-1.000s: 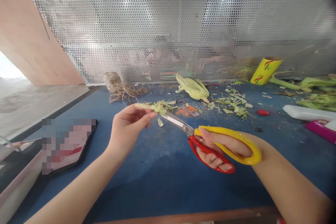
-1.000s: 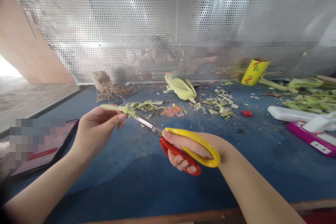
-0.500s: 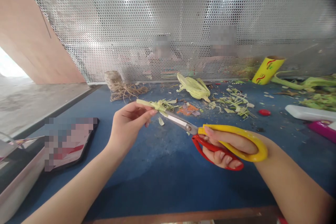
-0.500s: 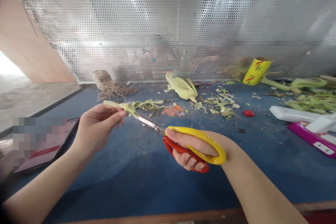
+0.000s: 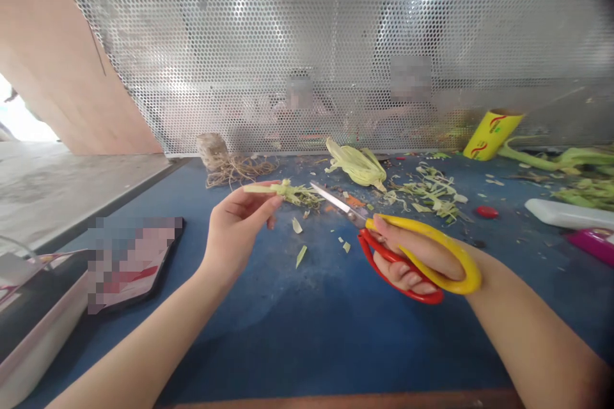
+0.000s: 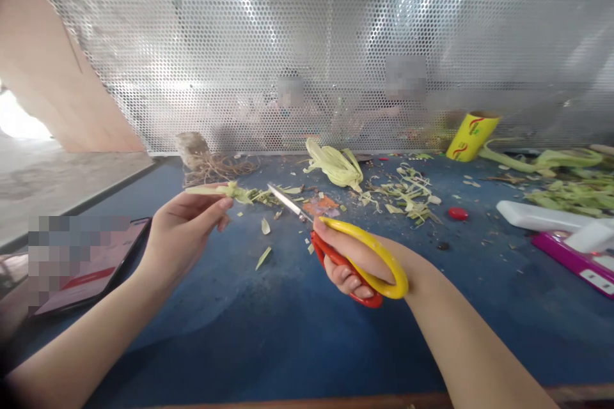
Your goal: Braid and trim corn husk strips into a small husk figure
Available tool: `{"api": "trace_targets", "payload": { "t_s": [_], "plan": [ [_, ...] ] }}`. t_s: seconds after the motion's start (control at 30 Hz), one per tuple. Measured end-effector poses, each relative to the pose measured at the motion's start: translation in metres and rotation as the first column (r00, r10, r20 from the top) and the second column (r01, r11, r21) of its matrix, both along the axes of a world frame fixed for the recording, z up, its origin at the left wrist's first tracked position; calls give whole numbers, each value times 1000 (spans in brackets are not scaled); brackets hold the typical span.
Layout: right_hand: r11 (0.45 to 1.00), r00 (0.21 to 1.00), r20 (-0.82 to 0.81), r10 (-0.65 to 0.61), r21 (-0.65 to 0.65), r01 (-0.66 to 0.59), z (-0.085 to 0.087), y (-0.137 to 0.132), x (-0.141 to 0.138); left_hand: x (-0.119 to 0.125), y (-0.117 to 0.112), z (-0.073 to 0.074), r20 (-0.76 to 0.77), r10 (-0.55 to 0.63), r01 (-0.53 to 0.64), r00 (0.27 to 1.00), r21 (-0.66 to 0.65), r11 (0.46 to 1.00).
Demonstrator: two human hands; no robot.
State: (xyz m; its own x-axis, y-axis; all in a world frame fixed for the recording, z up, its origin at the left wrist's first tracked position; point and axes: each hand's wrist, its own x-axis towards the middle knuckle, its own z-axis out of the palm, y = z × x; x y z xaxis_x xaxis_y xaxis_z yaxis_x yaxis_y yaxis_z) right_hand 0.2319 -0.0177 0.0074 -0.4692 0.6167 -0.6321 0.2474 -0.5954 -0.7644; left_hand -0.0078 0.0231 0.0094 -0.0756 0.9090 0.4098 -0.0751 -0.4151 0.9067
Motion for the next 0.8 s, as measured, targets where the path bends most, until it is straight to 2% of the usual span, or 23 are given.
{"api": "trace_targets", "payload": {
  "t_s": [0.07, 0.2, 0.27, 0.47, 0.6, 0.7, 0.8],
  "plan": [
    [998, 999, -54, 3, 63, 1, 1, 0, 1, 0, -1, 0, -25, 16, -16, 1000, -26, 1000],
    [969, 979, -148, 139, 223, -104, 0, -5, 3, 0, -2, -1, -17, -3, 1, 1000, -85, 996],
    [955, 956, -216, 197, 262, -138, -3, -9, 2, 0, -3, 0, 24, -29, 32, 999, -109, 994],
    [963, 893, -373, 252, 189, -192, -19, -18, -21, 6, -7, -2, 129, -46, 72, 991, -207, 976],
    [965, 882, -390, 263, 122, -234, -26, -20, -31, 11, -7, -10, 266, -127, 205, 955, -288, 936],
    [965, 901, -345, 263, 109, -240, -22, -24, -26, 9, -5, -10, 167, -163, 204, 973, -273, 940],
    [945, 946, -199, 257, 257, -203, -9, -29, -15, -1, -1, -3, -7, -164, 160, 986, -167, 973]
  ]
}}
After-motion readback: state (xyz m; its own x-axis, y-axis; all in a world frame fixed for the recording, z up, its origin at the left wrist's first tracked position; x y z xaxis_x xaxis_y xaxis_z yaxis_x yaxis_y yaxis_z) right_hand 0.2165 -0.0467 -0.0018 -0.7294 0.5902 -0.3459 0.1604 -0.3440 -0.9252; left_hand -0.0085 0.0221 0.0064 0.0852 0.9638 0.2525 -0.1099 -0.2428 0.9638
